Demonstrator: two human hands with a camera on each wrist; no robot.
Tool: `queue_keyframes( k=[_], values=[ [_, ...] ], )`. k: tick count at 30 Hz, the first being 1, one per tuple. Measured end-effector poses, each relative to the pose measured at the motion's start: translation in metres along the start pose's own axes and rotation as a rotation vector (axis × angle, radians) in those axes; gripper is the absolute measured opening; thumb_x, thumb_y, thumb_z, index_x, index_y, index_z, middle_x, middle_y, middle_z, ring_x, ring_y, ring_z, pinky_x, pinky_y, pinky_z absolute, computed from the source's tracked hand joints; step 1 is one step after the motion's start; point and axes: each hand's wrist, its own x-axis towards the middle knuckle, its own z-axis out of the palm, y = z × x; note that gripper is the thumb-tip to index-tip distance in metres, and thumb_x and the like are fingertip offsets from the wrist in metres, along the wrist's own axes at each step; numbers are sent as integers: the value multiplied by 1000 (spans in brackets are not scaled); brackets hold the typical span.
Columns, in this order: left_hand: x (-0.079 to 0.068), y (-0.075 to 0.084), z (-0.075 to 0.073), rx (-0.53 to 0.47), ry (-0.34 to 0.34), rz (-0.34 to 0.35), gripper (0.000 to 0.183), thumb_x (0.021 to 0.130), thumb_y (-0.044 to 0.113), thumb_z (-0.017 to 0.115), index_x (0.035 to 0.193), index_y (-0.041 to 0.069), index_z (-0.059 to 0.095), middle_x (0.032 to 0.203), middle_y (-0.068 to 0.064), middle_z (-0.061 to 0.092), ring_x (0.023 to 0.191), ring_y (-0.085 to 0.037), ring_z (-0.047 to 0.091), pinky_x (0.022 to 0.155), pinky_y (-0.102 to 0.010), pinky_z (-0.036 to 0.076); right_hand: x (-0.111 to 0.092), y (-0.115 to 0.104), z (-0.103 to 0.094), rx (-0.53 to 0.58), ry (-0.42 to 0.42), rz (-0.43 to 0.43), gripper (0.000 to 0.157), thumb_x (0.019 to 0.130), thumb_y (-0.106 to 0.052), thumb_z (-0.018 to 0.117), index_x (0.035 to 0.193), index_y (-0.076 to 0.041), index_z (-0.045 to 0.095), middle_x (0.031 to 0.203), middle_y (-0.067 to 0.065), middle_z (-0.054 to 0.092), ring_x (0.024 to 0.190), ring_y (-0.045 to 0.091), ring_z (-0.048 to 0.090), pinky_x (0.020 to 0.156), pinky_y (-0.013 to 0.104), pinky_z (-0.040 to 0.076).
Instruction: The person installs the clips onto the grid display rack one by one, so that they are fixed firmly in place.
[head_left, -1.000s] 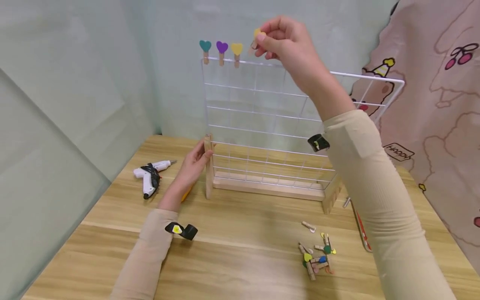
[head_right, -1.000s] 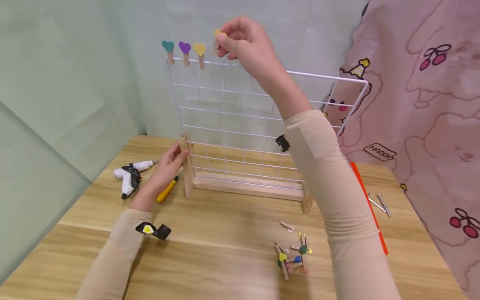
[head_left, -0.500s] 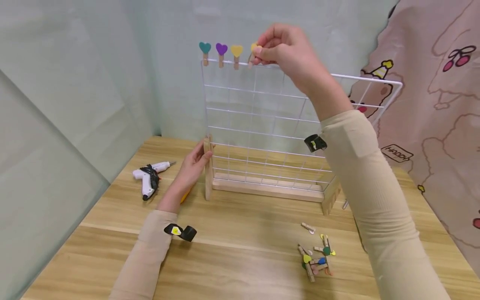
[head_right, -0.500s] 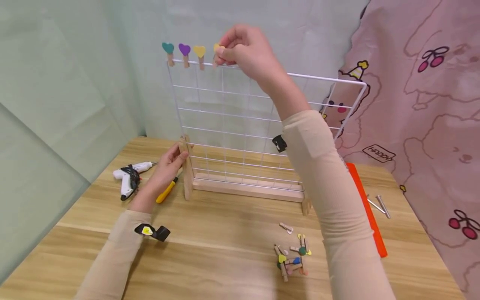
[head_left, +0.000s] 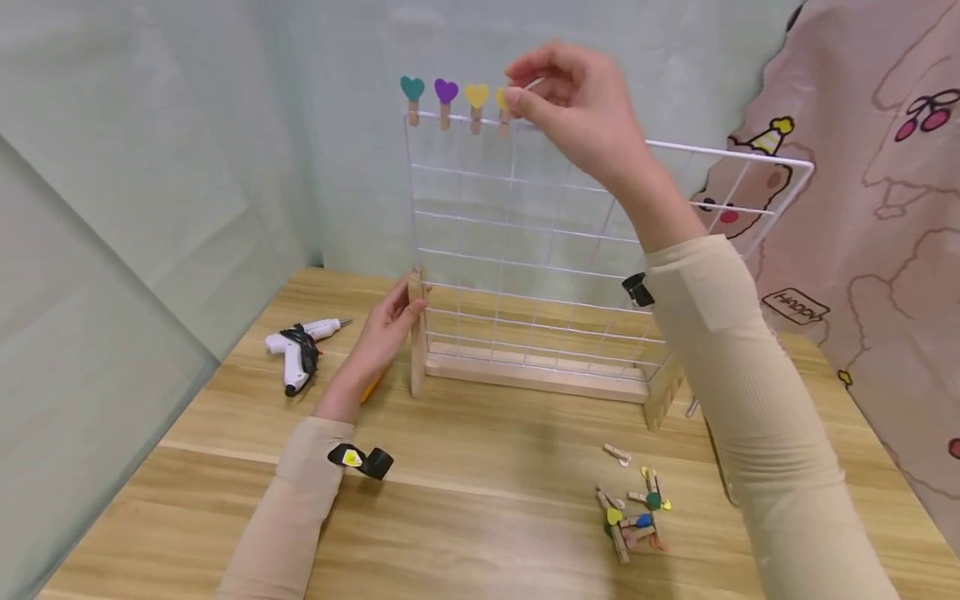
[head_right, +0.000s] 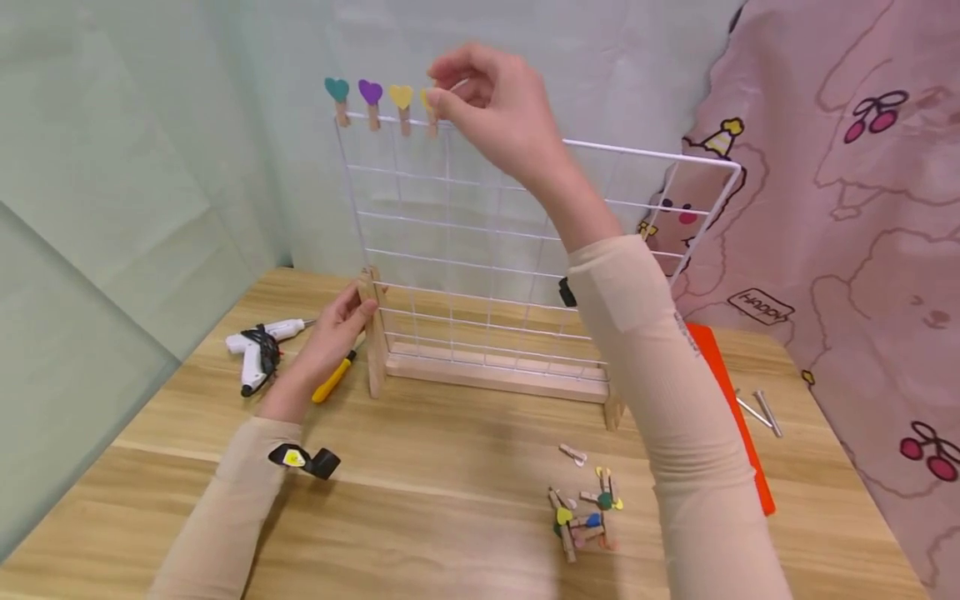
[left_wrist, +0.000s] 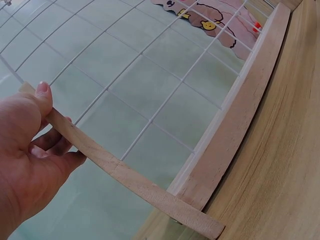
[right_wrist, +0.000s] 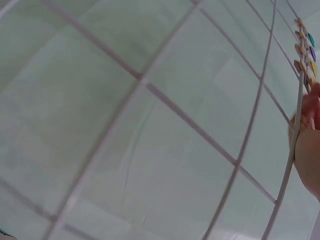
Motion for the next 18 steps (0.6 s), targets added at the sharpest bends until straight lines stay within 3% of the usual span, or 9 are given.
queue_keyframes(
  k=[2,4,6,8,11,16,18],
  values=[
    [2,-5,0,9,-1,0,56,88,31,46,138,17,24,137,-9,34,126,-15,28,103,-36,24,-12,-1,0,-5,64,-123,22,80,-8,61,100,0,59,91,7,59,77,15,57,70,22,44],
    [2,-5,0,15,1,-6,56,88,33,45,138,18,25,137,-8,34,126,-14,28,103,-35,25,-28,2,0,-5,122,-315,20,79,0,59,98,6,57,92,10,58,75,14,57,68,22,45],
    [2,-3,-1,14,-3,-7,56,88,33,45,138,18,25,136,-8,35,126,-15,29,103,-36,25,-46,14,-1,-11,167,-482,17,77,8,58,94,10,57,89,12,58,72,13,55,65,21,46],
    [2,-1,-2,22,-3,-21,57,87,34,45,138,19,24,138,-7,33,127,-14,27,103,-35,24,-70,30,-2,-14,171,-581,17,73,14,58,90,13,56,86,14,59,70,14,54,62,20,46],
    [-1,1,-5,32,-1,-34,59,87,35,45,139,19,21,139,-8,30,128,-15,25,104,-36,23,-112,61,-1,-73,110,-553,19,71,14,60,90,9,60,84,12,60,68,12,52,60,18,45],
    [-5,3,-11,25,7,-52,58,88,34,45,139,20,21,139,-5,30,128,-12,24,104,-34,23,-184,120,6,-305,-96,-371,24,72,1,66,94,-6,63,83,1,62,67,5,51,57,17,44],
    [-6,3,-14,34,13,-51,58,88,34,45,139,20,20,140,-5,28,128,-12,23,104,-34,23,-211,141,11,-332,-183,-281,22,74,-1,66,94,-10,64,80,-2,62,64,3,49,53,18,43]
  ],
)
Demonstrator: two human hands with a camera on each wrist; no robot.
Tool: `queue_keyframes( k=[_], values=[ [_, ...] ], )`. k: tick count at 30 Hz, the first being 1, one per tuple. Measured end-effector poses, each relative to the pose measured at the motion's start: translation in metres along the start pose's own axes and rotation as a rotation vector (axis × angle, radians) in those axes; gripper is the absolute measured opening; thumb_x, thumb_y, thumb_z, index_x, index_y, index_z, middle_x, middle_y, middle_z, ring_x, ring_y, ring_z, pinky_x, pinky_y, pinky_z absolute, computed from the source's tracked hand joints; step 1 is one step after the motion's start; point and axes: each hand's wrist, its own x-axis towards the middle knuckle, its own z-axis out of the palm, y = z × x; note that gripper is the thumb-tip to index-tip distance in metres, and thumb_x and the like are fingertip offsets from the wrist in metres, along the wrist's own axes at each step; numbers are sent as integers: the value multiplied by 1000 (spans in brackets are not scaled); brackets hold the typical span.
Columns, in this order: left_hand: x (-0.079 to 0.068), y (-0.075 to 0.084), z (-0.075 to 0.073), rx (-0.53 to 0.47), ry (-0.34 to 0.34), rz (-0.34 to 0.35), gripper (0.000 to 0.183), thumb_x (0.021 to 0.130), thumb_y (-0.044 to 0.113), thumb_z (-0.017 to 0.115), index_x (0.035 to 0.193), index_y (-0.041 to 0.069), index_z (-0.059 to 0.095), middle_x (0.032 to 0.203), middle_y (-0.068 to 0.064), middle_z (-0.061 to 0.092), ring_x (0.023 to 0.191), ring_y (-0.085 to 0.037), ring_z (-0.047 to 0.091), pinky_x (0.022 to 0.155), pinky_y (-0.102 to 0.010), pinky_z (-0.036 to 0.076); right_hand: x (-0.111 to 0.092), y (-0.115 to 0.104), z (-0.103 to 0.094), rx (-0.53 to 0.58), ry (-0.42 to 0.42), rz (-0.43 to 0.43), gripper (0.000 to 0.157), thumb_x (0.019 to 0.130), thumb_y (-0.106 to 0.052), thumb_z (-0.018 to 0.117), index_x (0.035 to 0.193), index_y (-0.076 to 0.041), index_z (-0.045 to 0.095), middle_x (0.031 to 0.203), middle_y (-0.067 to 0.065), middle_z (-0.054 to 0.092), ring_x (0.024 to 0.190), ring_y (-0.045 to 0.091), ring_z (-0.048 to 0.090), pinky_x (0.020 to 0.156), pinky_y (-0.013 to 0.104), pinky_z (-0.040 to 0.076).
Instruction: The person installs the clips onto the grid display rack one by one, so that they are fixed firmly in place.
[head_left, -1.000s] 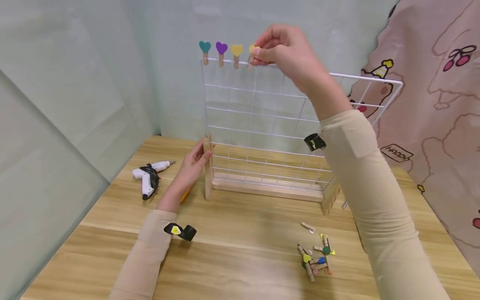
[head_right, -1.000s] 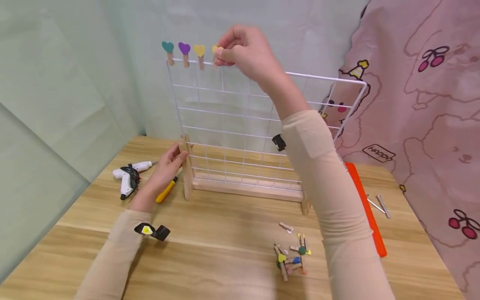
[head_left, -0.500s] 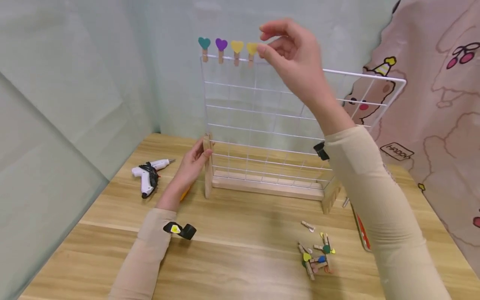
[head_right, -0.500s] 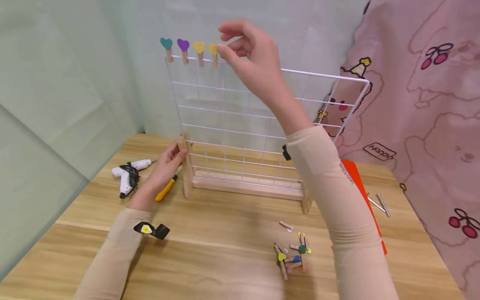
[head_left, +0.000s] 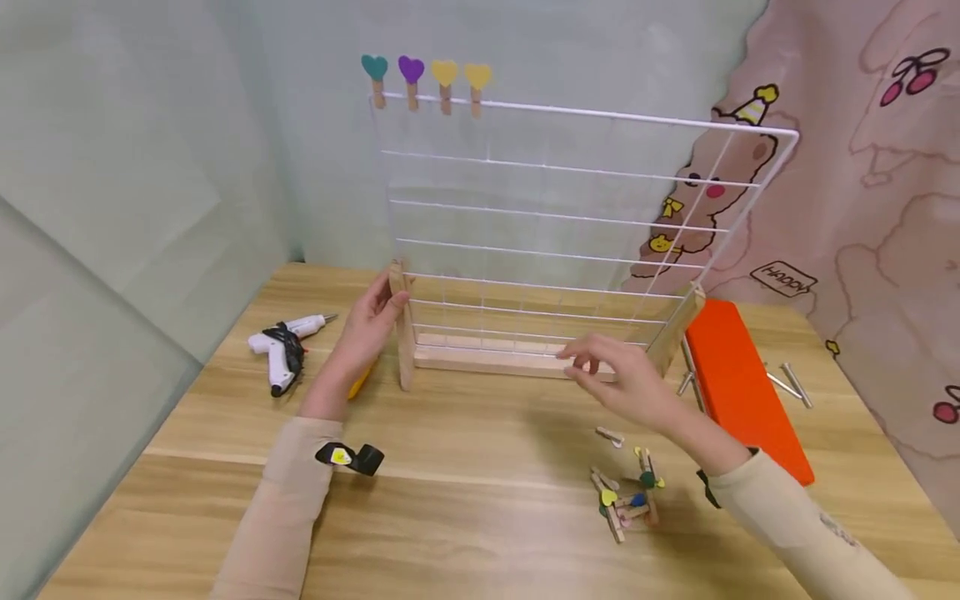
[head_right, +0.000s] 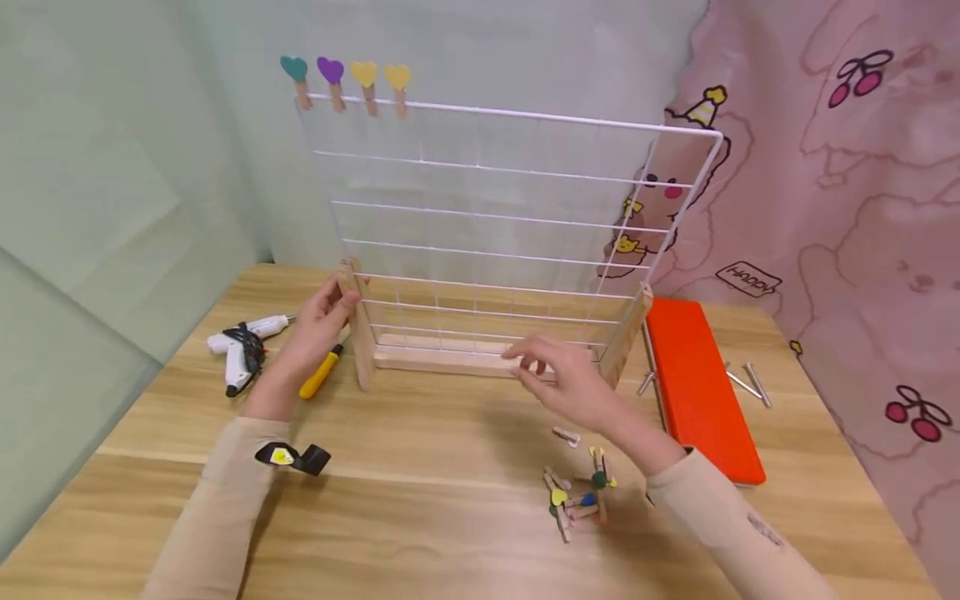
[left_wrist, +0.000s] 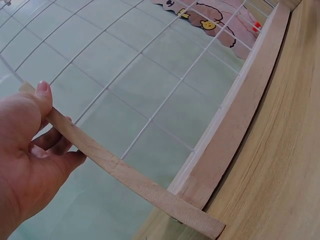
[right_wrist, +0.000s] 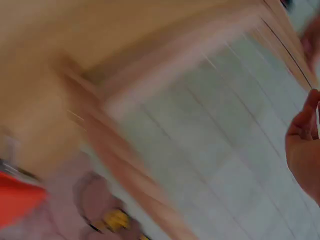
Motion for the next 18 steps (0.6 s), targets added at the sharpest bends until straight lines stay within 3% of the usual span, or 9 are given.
queue_keyframes(
  k=[3,8,16,18],
  values=[
    [0,-2,2,3,0,9,58,88,34,44,139,20,20,141,-6,27,128,-13,23,104,-34,22,-43,12,14,6,-160,114,16,77,-4,63,92,-11,64,76,-3,62,62,1,47,48,17,41],
    [-3,7,1,-6,-13,25,58,89,31,44,139,17,20,139,-10,29,128,-14,24,104,-34,22,-86,14,23,38,-328,255,11,80,-11,62,90,-13,63,73,-10,59,58,-2,45,51,15,44],
    [-7,18,5,-4,-6,17,57,90,27,43,139,12,18,142,-10,23,129,-16,21,104,-33,21,-120,-1,18,188,-405,351,9,83,-20,58,91,-19,61,73,-13,57,59,-2,51,49,15,45],
    [-7,18,5,-6,-7,17,56,91,27,43,139,13,18,142,-10,22,130,-16,20,105,-33,21,-123,-5,17,165,-413,343,10,82,-24,60,91,-20,61,73,-14,56,59,-3,51,50,14,45]
  ],
)
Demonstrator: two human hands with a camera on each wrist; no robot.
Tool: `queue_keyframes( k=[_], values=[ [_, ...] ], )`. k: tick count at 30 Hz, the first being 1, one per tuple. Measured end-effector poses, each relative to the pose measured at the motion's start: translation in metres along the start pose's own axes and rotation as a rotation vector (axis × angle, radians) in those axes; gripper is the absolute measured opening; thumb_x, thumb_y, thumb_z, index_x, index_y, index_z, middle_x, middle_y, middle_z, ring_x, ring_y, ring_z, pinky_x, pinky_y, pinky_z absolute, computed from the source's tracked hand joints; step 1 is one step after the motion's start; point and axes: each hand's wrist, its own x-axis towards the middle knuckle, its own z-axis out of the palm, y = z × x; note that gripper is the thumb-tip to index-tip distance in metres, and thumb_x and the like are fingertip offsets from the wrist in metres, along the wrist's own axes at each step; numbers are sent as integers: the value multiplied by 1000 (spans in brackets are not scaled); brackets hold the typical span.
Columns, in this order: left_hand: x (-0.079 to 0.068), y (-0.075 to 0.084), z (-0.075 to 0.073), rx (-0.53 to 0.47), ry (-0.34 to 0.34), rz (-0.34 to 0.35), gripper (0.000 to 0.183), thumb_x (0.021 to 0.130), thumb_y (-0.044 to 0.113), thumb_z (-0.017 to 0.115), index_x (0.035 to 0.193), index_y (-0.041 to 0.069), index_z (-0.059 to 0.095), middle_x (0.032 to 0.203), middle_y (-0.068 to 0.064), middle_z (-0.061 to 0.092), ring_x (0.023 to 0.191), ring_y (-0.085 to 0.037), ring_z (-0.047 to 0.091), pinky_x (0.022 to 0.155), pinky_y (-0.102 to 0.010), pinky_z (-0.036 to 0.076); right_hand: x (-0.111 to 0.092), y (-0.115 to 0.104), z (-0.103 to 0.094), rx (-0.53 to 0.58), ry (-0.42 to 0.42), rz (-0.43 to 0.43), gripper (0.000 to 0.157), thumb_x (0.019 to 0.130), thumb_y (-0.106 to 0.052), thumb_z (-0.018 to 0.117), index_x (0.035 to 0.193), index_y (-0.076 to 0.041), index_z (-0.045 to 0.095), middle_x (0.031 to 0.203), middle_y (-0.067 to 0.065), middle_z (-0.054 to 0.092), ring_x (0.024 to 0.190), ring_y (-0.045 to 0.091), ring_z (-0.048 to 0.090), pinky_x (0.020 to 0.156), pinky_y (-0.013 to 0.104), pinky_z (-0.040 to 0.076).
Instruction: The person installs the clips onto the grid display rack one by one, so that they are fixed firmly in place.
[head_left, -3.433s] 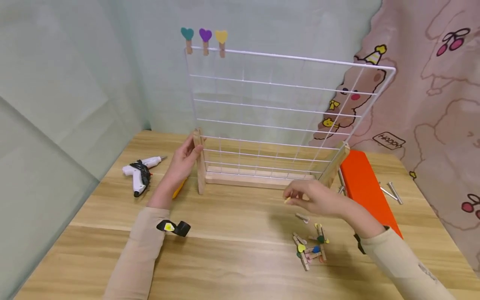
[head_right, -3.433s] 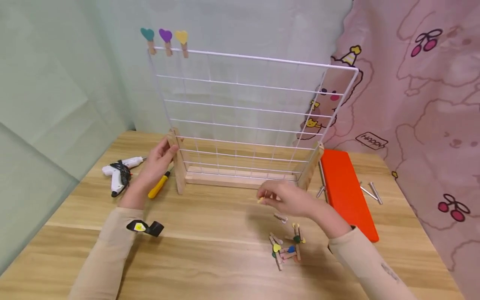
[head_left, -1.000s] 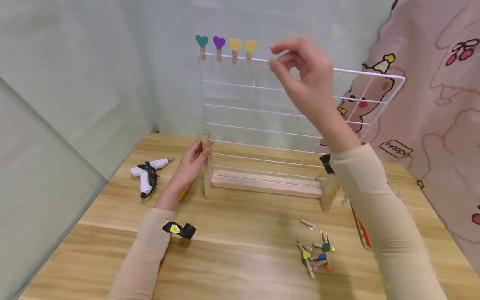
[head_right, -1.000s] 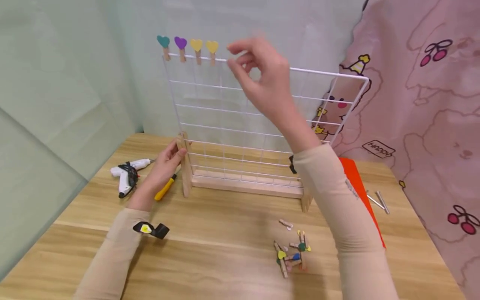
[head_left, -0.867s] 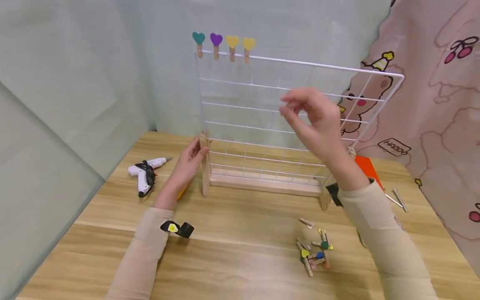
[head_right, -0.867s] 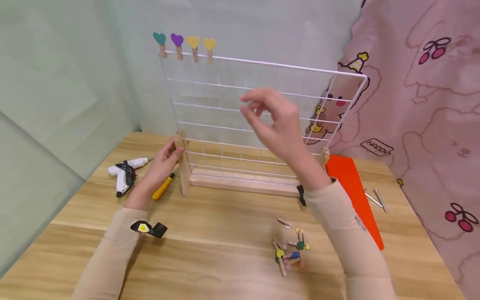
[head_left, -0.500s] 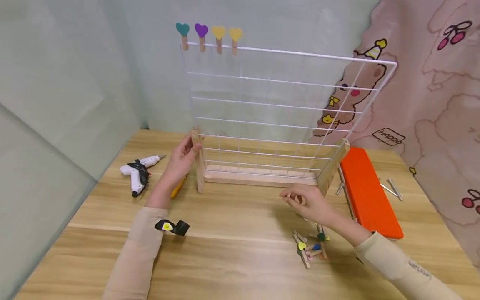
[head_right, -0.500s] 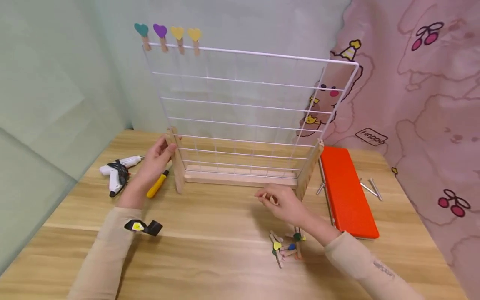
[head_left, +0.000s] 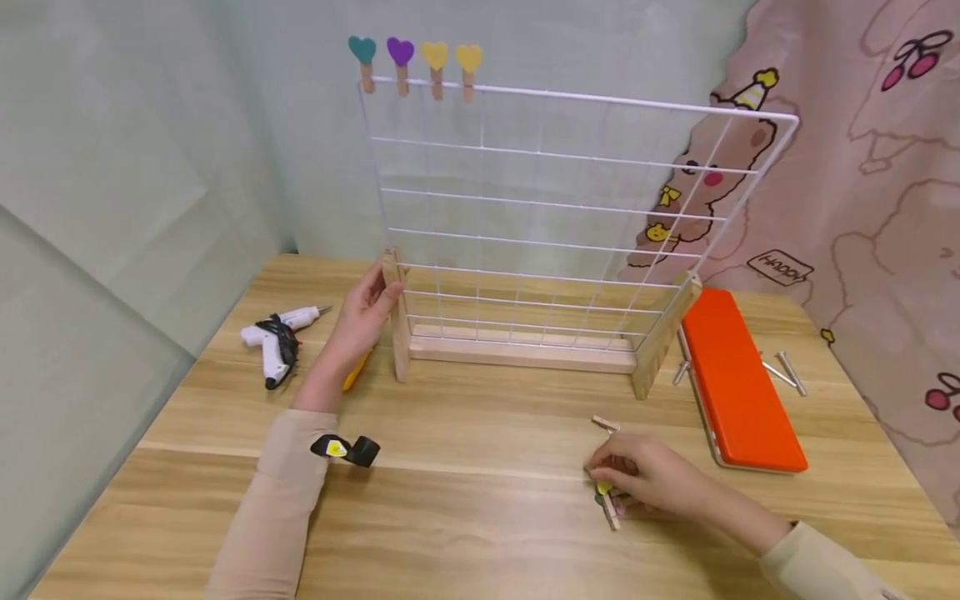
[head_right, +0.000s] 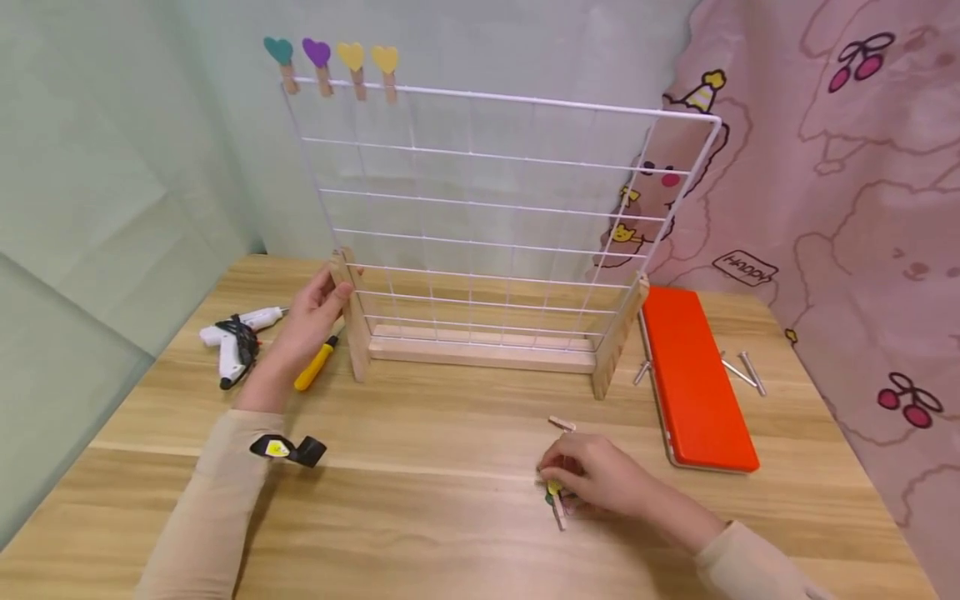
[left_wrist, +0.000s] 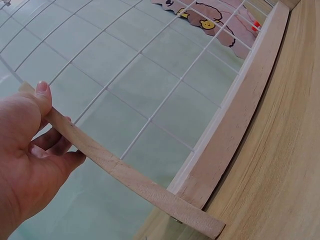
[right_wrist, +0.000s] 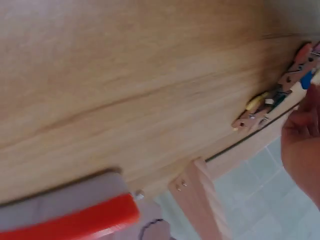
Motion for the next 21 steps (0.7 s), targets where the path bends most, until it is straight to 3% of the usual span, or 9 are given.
queue_keyframes(
  k=[5,8,14,17,21],
  values=[
    [0,0,0,-9,-3,-8,56,91,27,42,140,15,17,142,-10,22,130,-15,20,105,-33,21,-3,-9,5,-148,37,2,20,75,-31,66,89,-18,60,69,-16,48,58,-7,46,50,10,41],
    [0,0,1,-18,-2,0,56,91,27,42,140,16,18,141,-10,25,129,-15,22,104,-33,22,-3,-12,6,-165,42,27,21,74,-30,67,89,-16,61,69,-13,45,57,-7,44,46,8,40],
    [1,1,2,-14,-9,15,55,91,26,41,139,15,18,139,-13,27,128,-17,24,104,-33,22,-1,-15,8,-96,14,71,9,77,-24,65,79,-16,63,71,-9,46,47,-7,46,40,8,39],
    [0,1,2,-3,-5,-1,56,91,28,41,140,15,16,141,-12,24,129,-17,22,104,-33,21,4,-16,6,-23,-26,148,8,77,-24,65,74,-18,61,69,-8,47,43,-3,47,38,12,41],
    [0,1,0,14,1,-16,58,90,30,42,140,14,15,143,-10,20,130,-17,19,105,-33,21,17,-23,-3,-87,-18,202,10,76,-30,66,75,-25,58,67,-10,48,47,-1,45,41,15,40]
  ],
)
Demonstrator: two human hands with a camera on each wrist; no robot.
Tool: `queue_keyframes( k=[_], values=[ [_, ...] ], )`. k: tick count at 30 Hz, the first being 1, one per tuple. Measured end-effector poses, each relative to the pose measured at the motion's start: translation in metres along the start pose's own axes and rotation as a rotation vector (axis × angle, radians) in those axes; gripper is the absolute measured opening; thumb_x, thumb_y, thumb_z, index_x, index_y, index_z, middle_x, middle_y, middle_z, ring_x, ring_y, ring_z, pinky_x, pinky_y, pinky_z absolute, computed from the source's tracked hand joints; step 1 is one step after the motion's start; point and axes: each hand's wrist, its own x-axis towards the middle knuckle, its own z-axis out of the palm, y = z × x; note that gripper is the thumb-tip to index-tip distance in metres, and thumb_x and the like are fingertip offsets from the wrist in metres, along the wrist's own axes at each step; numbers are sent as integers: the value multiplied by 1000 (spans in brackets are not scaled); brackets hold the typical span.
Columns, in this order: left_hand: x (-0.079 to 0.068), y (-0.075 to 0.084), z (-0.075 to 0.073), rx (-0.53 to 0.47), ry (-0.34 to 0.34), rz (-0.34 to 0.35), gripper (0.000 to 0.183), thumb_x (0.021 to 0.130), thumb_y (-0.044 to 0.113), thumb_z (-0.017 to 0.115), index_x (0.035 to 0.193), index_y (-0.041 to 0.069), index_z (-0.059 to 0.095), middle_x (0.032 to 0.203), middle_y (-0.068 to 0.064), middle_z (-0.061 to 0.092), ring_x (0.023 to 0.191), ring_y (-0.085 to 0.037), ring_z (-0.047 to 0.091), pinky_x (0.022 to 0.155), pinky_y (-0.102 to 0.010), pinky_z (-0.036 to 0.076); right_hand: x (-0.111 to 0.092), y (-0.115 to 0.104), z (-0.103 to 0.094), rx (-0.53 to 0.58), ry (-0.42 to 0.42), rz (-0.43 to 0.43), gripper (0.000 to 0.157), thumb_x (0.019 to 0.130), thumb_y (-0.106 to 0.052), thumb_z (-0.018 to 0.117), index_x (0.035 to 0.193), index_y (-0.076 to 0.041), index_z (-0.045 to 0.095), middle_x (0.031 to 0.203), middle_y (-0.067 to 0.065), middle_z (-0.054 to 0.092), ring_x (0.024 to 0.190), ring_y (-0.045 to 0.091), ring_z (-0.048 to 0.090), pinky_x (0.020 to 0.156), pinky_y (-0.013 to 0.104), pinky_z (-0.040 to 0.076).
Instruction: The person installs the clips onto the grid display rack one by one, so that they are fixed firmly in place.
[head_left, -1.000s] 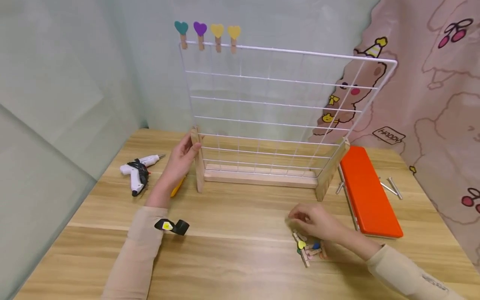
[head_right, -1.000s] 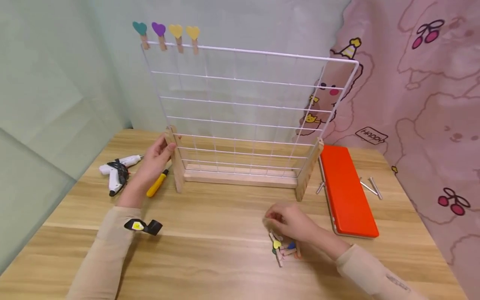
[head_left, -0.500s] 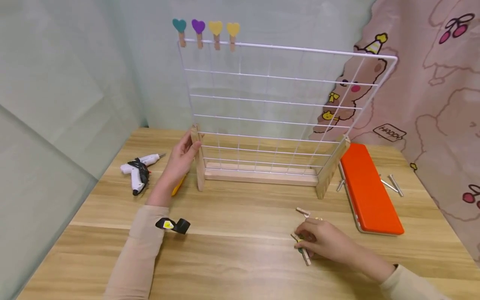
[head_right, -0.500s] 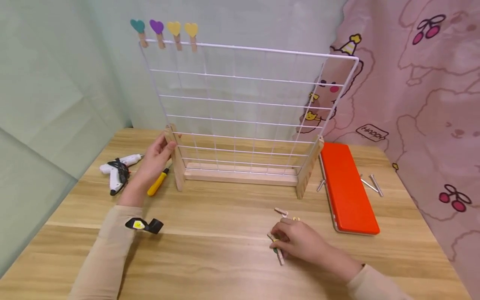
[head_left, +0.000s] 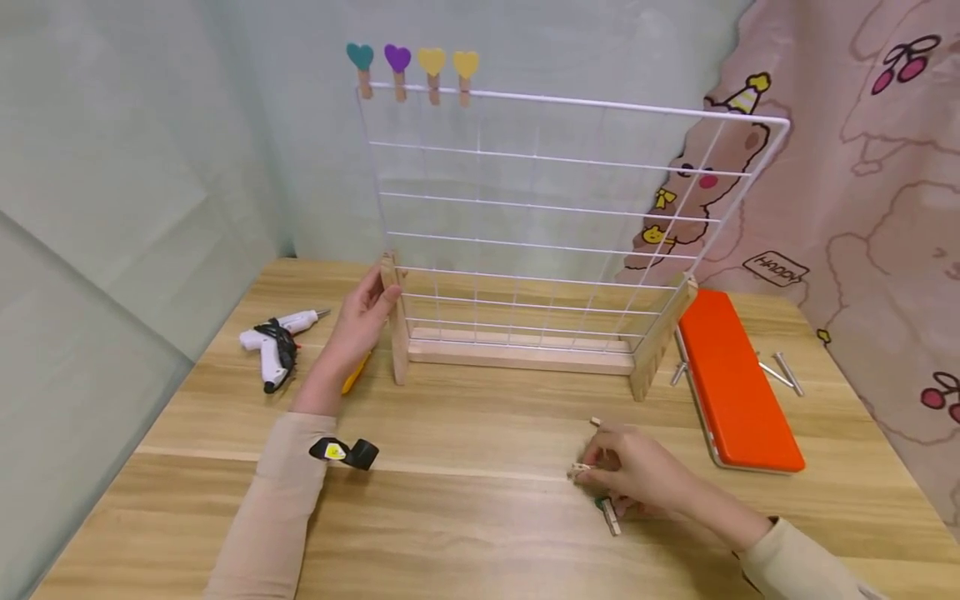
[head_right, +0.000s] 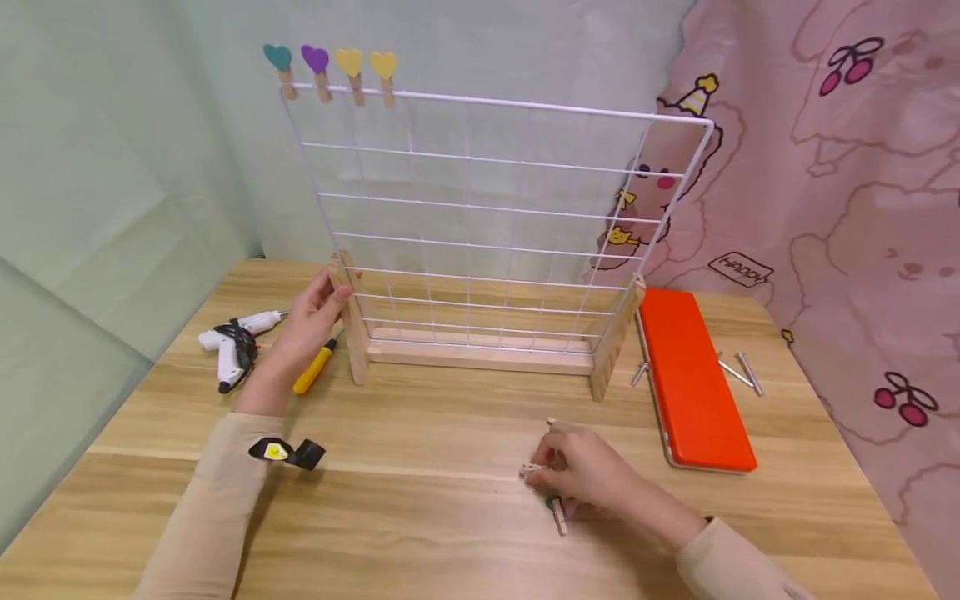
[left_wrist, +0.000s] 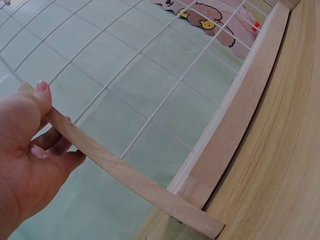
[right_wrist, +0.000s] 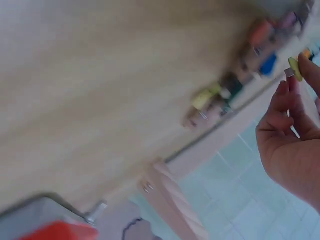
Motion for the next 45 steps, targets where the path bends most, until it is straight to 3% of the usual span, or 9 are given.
queue_keyframes(
  k=[6,10,14,20,24,27,32,36,45],
  values=[
    [4,-9,-1,-22,-17,27,57,89,31,43,139,19,18,142,-9,22,129,-15,21,104,-32,21,28,-16,-30,-75,93,-153,7,78,-27,64,80,-21,60,73,-14,58,62,-1,51,50,15,44],
    [2,-6,-1,-36,-24,18,57,90,29,43,139,19,17,143,-9,21,130,-15,20,105,-33,20,55,-37,-69,-75,176,-274,9,78,-24,64,84,-18,65,75,-13,60,60,0,50,50,16,44],
    [4,-10,-3,-26,-8,4,57,89,32,44,139,22,19,143,-5,21,129,-12,21,104,-32,21,80,-66,-114,-71,343,-371,12,77,-17,65,89,-16,68,74,-11,59,61,3,47,50,17,40],
    [8,-22,-5,-7,-5,38,56,88,33,44,138,24,21,142,-5,24,128,-12,23,104,-30,22,103,-123,-166,143,488,-567,16,79,2,59,94,2,63,75,6,60,56,7,50,39,16,27],
    [10,-23,-5,-3,2,45,56,88,34,44,138,24,21,141,-7,26,128,-13,24,104,-31,23,116,-160,-194,418,577,-510,13,75,1,64,87,5,62,70,9,63,54,16,54,42,18,32],
    [12,-24,-4,0,-2,47,56,88,34,45,138,24,21,140,-7,27,128,-13,25,104,-32,23,130,-175,-214,504,638,-493,12,73,-2,66,83,4,64,72,8,64,61,18,56,55,18,42],
    [13,-27,-1,-7,-14,41,58,88,33,45,139,20,20,141,-8,26,128,-14,24,104,-32,23,153,-178,-237,239,715,-416,22,83,-12,55,102,-5,65,84,-1,59,73,13,54,63,17,40],
    [11,-28,1,-11,-9,40,57,88,33,44,139,20,20,141,-8,26,128,-14,24,104,-33,22,168,-170,-245,70,677,-299,29,89,-19,46,114,-17,58,90,-3,53,76,10,48,56,19,31],
    [9,-30,2,-27,-9,36,59,88,33,44,139,19,19,142,-9,23,129,-15,21,105,-33,20,181,-170,-239,377,626,-269,26,78,-19,61,101,-7,65,89,4,65,79,15,58,70,18,43]
  ],
)
